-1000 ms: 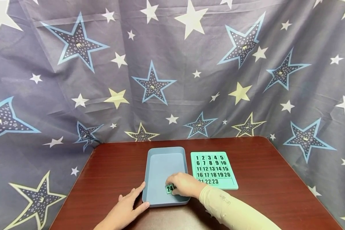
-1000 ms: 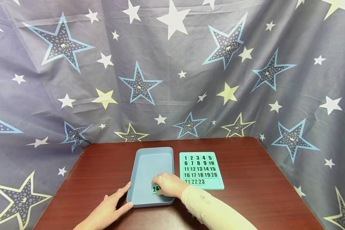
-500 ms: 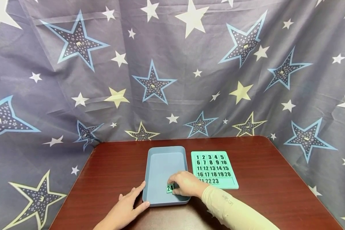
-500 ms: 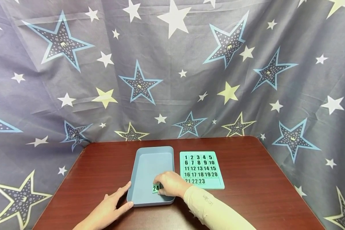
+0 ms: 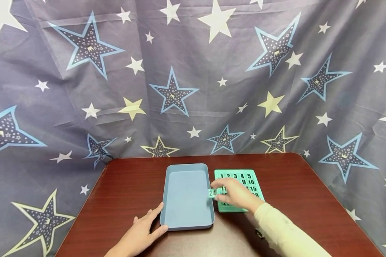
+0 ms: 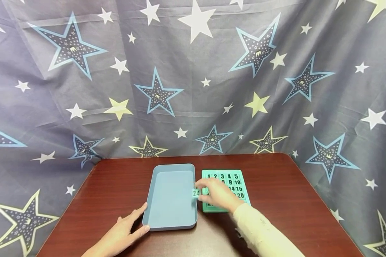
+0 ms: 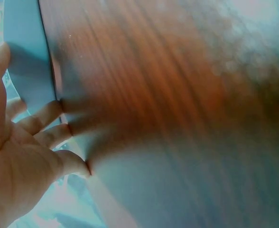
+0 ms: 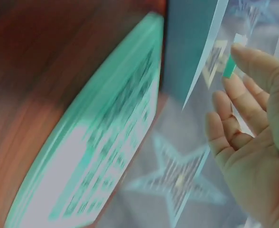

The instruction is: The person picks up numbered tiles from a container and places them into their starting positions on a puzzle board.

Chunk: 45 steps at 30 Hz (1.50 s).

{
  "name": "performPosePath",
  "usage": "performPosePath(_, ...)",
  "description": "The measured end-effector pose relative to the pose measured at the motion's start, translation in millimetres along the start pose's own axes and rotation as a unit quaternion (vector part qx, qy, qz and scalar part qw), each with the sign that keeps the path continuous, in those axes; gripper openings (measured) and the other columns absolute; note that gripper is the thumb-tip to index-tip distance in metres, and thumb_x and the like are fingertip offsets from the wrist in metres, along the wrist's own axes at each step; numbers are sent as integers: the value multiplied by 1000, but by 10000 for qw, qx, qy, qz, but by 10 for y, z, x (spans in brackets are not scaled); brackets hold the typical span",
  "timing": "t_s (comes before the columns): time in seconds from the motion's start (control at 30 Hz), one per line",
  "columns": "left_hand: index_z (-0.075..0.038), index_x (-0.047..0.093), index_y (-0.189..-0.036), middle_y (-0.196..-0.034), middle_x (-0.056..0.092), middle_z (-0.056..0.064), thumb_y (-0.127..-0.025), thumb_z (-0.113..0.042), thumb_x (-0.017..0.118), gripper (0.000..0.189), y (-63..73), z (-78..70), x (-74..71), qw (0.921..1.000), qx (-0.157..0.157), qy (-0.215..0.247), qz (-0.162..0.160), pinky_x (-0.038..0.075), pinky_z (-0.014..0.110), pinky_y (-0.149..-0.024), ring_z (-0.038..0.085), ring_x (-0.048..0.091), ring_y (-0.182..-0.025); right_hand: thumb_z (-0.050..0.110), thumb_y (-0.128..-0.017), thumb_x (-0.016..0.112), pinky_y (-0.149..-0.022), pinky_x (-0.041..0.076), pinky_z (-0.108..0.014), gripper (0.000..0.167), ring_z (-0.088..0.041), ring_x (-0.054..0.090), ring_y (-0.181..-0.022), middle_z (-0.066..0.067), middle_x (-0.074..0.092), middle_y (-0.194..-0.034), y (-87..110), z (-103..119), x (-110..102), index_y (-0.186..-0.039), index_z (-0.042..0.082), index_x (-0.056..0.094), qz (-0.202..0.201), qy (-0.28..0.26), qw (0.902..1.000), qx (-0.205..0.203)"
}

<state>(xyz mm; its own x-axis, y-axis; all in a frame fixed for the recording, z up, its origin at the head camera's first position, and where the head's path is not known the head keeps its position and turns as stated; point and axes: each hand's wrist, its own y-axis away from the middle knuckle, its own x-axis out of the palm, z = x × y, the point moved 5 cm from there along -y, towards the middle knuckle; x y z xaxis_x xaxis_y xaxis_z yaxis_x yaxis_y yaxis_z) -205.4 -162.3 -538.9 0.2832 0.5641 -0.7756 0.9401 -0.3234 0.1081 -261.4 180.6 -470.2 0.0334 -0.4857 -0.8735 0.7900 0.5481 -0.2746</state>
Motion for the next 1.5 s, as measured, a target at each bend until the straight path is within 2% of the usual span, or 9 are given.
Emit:
performPosePath(0.13,-27,37,-169,-166,51,8,-98,-65,68,86,0,5,-9,10000,-25,12,53,13,88,-116,48,41,-155,12,-89,87,-96,61,-45,41,-25,78,-105,-5,82,-111,321,-375,-296,-127,7,73,-527,3,9979,375)
performPosePath(0.23,-28,37,-169,-165,51,9,-98,-65,68,86,9,10,-21,10000,-54,33,66,13,88,-116,48,40,-156,10,-86,89,-89,62,-44,42,-26,78,-102,-4,82,-108,581,-612,-479,-126,9,73,-751,-10,9940,800)
performPosePath(0.37,-29,36,-169,-165,52,9,-98,-66,67,86,25,20,-39,10000,-67,20,16,12,88,-117,47,40,-156,7,-85,90,-85,62,-42,44,-30,79,-102,-4,82,-109,861,-797,-595,-126,8,73,-688,-111,9900,1227)
performPosePath(0.5,-30,35,-169,-164,52,8,-98,-66,67,86,35,27,-57,10000,-20,-60,-75,13,88,-117,45,41,-157,7,-85,90,-87,64,-39,45,-29,80,-100,-5,82,-108,995,-854,-549,-127,4,72,-476,-262,9905,1264)
performPosePath(0.67,-29,35,-169,-165,52,9,-98,-66,67,86,33,26,-46,9999,14,-82,-99,14,88,-117,45,41,-157,6,-85,89,-81,64,-35,45,-25,80,-93,-6,82,-106,1028,-875,-418,-126,2,71,-273,-425,9919,1164)
performPosePath(0.9,-29,35,-169,-164,52,9,-98,-66,67,86,46,17,-30,10000,-5,-63,-63,13,88,-117,46,41,-157,5,-83,90,-77,64,-35,45,-21,78,-87,-6,81,-104,1011,-845,-287,-124,1,71,-126,-330,9943,1005)
performPosePath(1.13,-29,35,-169,-164,53,9,-98,-66,67,86,55,10,-24,10000,5,-52,-75,13,87,-118,45,41,-157,6,-84,90,-78,64,-35,44,-19,78,-87,-5,81,-106,990,-841,-248,-125,3,71,-32,-299,9942,1033)
performPosePath(1.5,-30,35,-169,-164,52,8,-98,-68,66,87,52,30,-21,9999,-24,-81,-55,14,87,-117,45,41,-157,3,-86,87,-81,65,-36,39,-25,80,-91,-11,78,-111,988,-809,-209,-121,2,71,-58,-655,9921,1068)
